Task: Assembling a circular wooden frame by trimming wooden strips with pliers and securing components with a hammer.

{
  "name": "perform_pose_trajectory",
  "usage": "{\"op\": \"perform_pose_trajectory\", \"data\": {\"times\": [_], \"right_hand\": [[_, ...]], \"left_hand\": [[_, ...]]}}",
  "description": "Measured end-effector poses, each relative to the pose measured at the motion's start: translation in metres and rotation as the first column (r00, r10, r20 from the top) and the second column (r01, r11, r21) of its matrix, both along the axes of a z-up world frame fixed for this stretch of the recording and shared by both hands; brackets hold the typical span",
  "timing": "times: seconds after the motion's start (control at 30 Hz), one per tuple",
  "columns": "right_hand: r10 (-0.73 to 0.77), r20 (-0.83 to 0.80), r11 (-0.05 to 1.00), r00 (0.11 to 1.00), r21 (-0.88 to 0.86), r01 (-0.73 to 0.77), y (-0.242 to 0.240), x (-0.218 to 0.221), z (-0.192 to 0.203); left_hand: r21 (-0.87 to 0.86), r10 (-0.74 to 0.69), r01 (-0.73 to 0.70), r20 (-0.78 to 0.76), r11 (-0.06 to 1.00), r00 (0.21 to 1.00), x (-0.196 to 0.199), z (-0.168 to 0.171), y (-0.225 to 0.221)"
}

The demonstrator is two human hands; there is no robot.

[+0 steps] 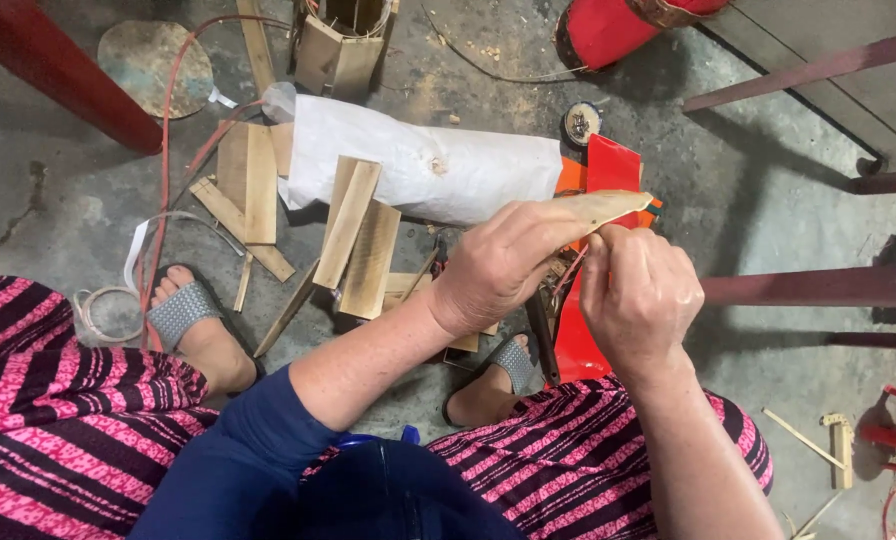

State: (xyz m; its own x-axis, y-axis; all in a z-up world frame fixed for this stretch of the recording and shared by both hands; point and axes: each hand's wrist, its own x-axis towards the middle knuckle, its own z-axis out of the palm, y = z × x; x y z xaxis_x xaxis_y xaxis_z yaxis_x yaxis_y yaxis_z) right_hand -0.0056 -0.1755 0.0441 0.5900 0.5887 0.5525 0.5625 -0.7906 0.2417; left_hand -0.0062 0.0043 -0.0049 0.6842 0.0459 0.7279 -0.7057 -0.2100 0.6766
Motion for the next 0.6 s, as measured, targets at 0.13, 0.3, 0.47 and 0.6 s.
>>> {"op": "perform_pose_trajectory", "data": {"times": [0.13, 0.3, 0.47, 0.6], "right_hand": [[0.052, -0.275, 0.965, 0.960, 0.261, 0.023, 0.017, -0.005, 0.011], [0.566, -0.622, 0.406, 0.541, 0.782, 0.473, 0.033, -0.008, 0.012], [0.676, -0.592, 0.220, 0.438, 0.731, 0.646, 0.036, -0.008, -0.001], [0.693, -0.567, 0.151, 0.445, 0.718, 0.679, 0.038, -0.010, -0.005]], "left_hand": [[-0.059, -0.008, 0.010, 0.033, 0.998, 0.999, 0.001, 0.012, 0.007], [-0.105, -0.003, 0.012, 0.086, 0.994, 0.996, 0.002, 0.009, 0.013], [-0.086, -0.017, 0.022, 0.061, 0.996, 0.998, 0.003, -0.005, 0.016], [-0.113, -0.068, 0.075, 0.063, 0.991, 0.996, 0.001, -0.009, 0.016]]}}
